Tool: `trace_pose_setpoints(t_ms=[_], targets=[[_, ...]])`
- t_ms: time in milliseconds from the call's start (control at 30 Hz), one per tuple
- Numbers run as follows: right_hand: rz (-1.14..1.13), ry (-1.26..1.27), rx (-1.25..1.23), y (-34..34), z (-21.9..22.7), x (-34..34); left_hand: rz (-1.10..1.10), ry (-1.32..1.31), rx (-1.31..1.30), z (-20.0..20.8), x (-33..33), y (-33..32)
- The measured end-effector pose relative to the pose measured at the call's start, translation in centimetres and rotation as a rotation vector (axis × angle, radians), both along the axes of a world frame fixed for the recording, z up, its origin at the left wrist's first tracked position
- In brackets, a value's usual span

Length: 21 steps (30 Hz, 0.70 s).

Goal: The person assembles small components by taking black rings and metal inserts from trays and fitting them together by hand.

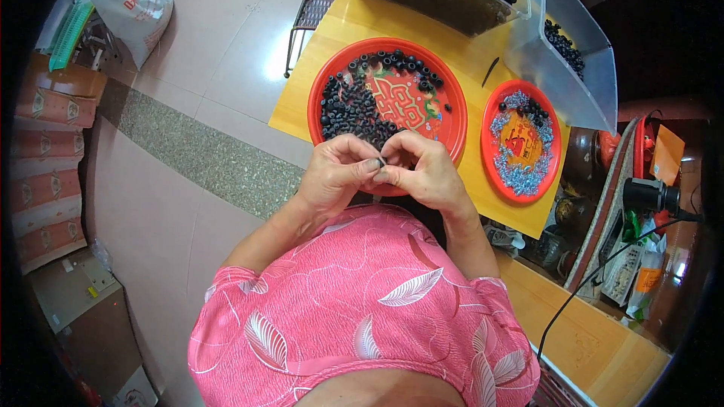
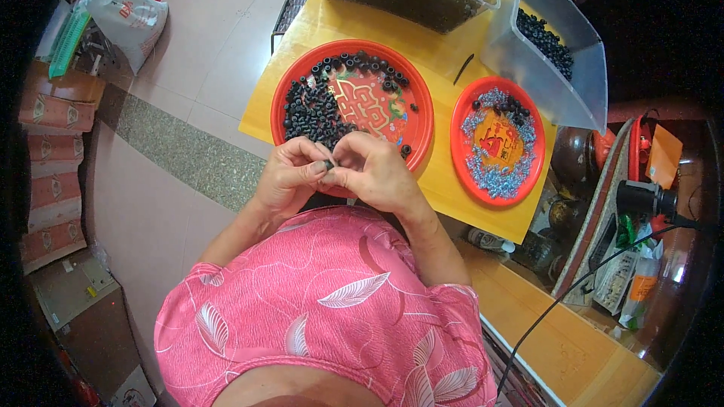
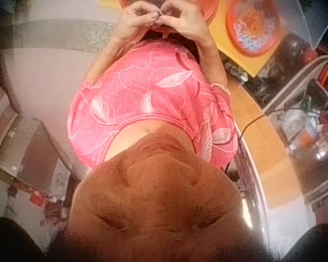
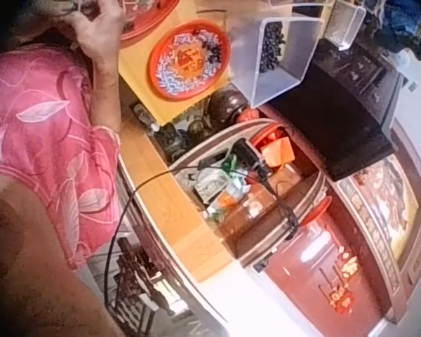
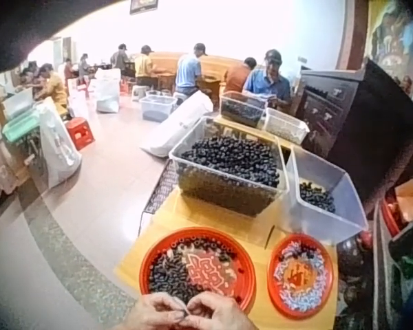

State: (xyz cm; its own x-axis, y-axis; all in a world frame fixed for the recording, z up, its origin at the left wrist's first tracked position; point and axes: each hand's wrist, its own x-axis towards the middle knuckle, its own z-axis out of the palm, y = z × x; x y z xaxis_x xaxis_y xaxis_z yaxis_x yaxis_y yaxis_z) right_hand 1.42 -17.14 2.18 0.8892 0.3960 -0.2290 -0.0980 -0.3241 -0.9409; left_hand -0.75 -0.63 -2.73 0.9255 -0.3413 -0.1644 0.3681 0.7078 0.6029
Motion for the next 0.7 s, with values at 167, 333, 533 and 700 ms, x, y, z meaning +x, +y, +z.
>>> trace_pose_setpoints(t_ms=[167, 333, 533, 700], targets=[[-0.046, -0.372, -0.093, -0.1, -0.6, 3.1, -0.064, 0.104, -0.017, 0.3, 0.3, 1.1], [0.022, -0.681, -0.417, 1.6, -3.6, 7.5, -0.027, 0.128, -0.143, 0.0, 0.8, 1.3], [0.071, -0.625, -0.639, 3.6, -4.5, 8.6, -0.035, 0.131, -0.175, 0.1, 0.8, 1.6], [0.098, -0.571, -0.645, 3.9, -4.6, 8.6, -0.022, 0.149, -0.199, 0.1, 0.9, 1.5]])
